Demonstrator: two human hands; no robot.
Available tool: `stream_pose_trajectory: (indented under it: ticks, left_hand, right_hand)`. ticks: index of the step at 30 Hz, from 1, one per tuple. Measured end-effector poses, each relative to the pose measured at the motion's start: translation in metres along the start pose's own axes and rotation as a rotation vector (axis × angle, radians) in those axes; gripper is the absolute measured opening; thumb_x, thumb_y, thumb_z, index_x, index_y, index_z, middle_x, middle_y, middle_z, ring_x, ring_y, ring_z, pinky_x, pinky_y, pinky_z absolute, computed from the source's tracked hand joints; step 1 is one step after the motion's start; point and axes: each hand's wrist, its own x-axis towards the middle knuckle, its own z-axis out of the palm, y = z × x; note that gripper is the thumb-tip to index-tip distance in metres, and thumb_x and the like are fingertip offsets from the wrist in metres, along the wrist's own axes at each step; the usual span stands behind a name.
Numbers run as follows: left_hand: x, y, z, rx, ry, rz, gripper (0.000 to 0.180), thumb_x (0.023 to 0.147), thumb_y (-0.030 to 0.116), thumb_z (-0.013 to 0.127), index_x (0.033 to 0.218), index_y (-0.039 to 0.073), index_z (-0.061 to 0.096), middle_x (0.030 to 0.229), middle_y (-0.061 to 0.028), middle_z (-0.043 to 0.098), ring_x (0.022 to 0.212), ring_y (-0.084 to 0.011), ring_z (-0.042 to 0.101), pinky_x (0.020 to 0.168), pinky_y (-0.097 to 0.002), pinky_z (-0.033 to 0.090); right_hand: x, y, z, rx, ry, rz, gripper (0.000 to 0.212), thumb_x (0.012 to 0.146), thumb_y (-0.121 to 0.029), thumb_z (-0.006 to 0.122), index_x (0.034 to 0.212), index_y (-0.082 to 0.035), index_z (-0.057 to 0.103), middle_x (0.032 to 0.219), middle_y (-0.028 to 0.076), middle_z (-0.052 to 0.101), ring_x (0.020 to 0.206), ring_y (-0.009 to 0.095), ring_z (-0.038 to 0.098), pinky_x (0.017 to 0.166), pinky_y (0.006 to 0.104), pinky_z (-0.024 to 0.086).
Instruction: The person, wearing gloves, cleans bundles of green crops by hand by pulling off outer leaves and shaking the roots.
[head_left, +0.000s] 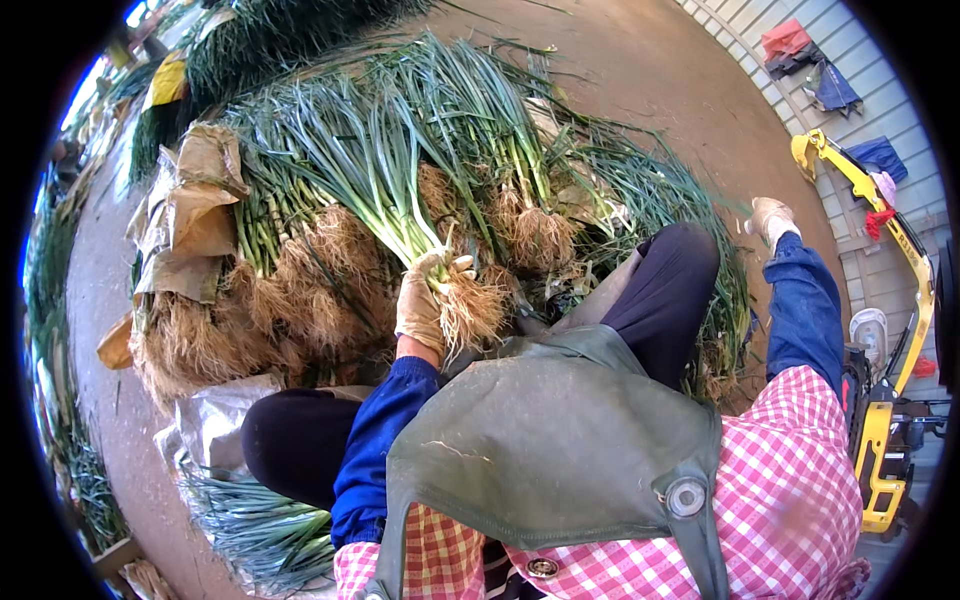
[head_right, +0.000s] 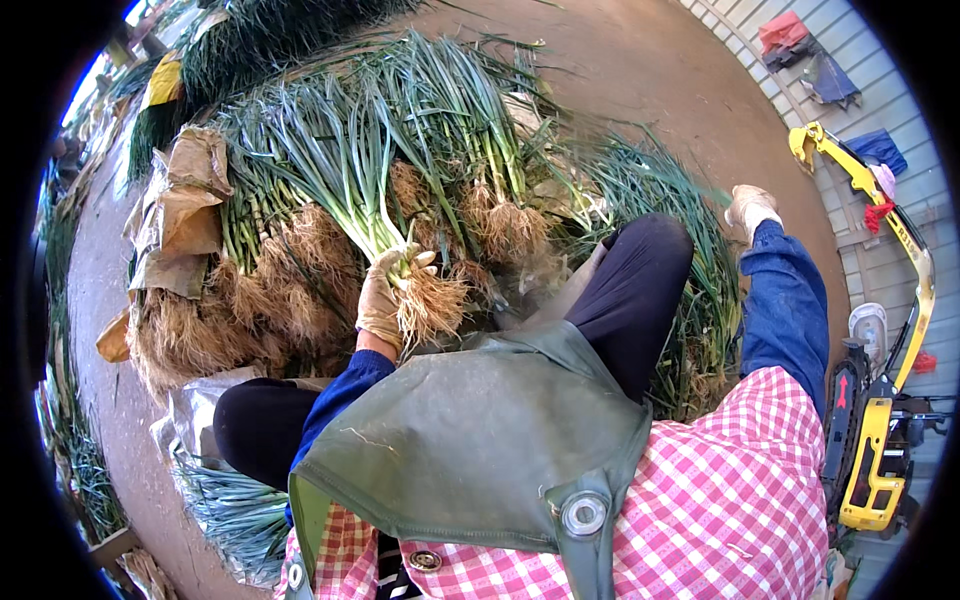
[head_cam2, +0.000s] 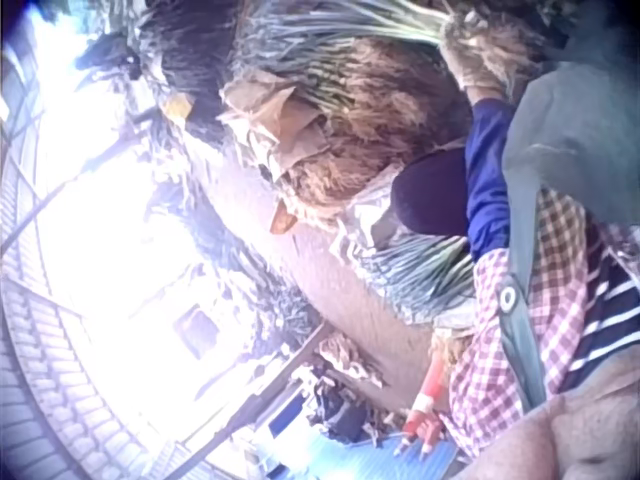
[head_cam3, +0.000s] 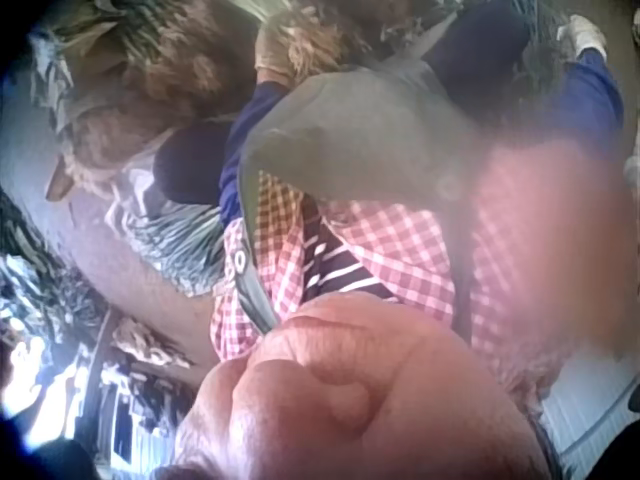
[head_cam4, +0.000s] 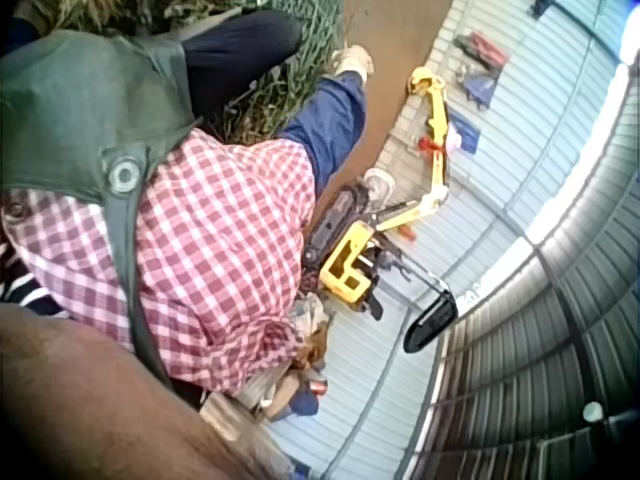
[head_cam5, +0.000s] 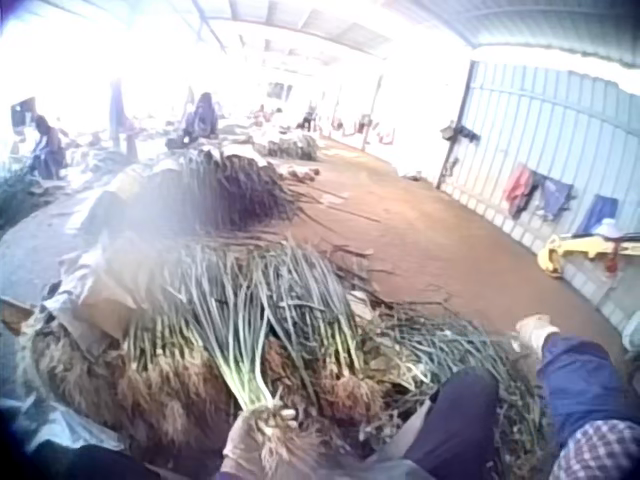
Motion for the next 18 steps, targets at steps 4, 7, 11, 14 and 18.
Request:
stream_pose_trajectory:
  ticks: [4, 7, 11, 14, 18]
  left_hand:
    - [-0.002, 0.0, 0.003, 0.001, 0.048, -0.015, 0.035, 0.09, 0.03, 0.057, 0.106, -0.001, 0.059, 0.095, -0.024, 0.067, 0.075, -0.0329, 0.067, 0.067, -0.0438, 0.057]
    - [-0.006, -0.003, 0.016, -0.009, 0.032, -0.03, 0.036, 0.09, 0.032, 0.058, 0.105, 0.0, 0.059, 0.094, -0.024, 0.067, 0.075, -0.0324, 0.067, 0.067, -0.0437, 0.057]
    - [0.007, -0.004, 0.005, -0.081, 0.001, 0.017, 0.036, 0.091, 0.036, 0.058, 0.103, 0.002, 0.061, 0.089, -0.0177, 0.069, 0.074, -0.03, 0.067, 0.069, -0.0442, 0.058]
    - [0.021, -0.01, -0.015, -0.145, 0.037, -0.004, 0.035, 0.091, 0.036, 0.06, 0.107, 0.004, 0.061, 0.092, -0.0112, 0.069, 0.076, -0.026, 0.067, 0.071, -0.0415, 0.058]
    - [0.016, -0.008, -0.017, -0.044, 0.172, 0.021, 0.027, 0.09, 0.028, 0.062, 0.103, 0.005, 0.061, 0.084, -0.0071, 0.067, 0.066, -0.0199, 0.064, 0.058, -0.0322, 0.054]
  right_hand:
    - [-0.002, -0.08, -0.006, 0.438, 0.181, -0.319, 0.05, 0.082, -0.034, 0.066, 0.122, -0.005, 0.059, 0.12, 0.015, 0.061, 0.111, 0.03, 0.059, 0.094, 0.039, 0.046]
    - [-0.025, -0.238, -0.012, 1.094, -0.489, -0.598, 0.035, 0.09, -0.037, 0.059, 0.111, -0.01, 0.066, 0.095, 0.004, 0.066, 0.081, 0.01, 0.061, 0.071, 0.0267, 0.05]
    - [-0.092, -0.378, -0.001, 0.972, -0.547, -0.806, 0.043, 0.084, -0.05, 0.061, 0.097, -0.009, 0.067, 0.084, 0.006, 0.067, 0.075, 0.02, 0.063, 0.065, 0.0346, 0.049]
    - [-0.109, -0.406, 0.017, 0.782, -0.081, -0.835, 0.025, 0.083, -0.033, 0.059, 0.09, -0.011, 0.066, 0.086, 0.013, 0.067, 0.083, 0.029, 0.065, 0.073, 0.0413, 0.049]
    - [-0.136, -0.41, 0.034, 0.67, 0.374, -1.036, 0.016, 0.081, -0.024, 0.058, 0.087, -0.01, 0.063, 0.078, 0.01, 0.065, 0.073, 0.028, 0.066, 0.06, 0.0381, 0.051]
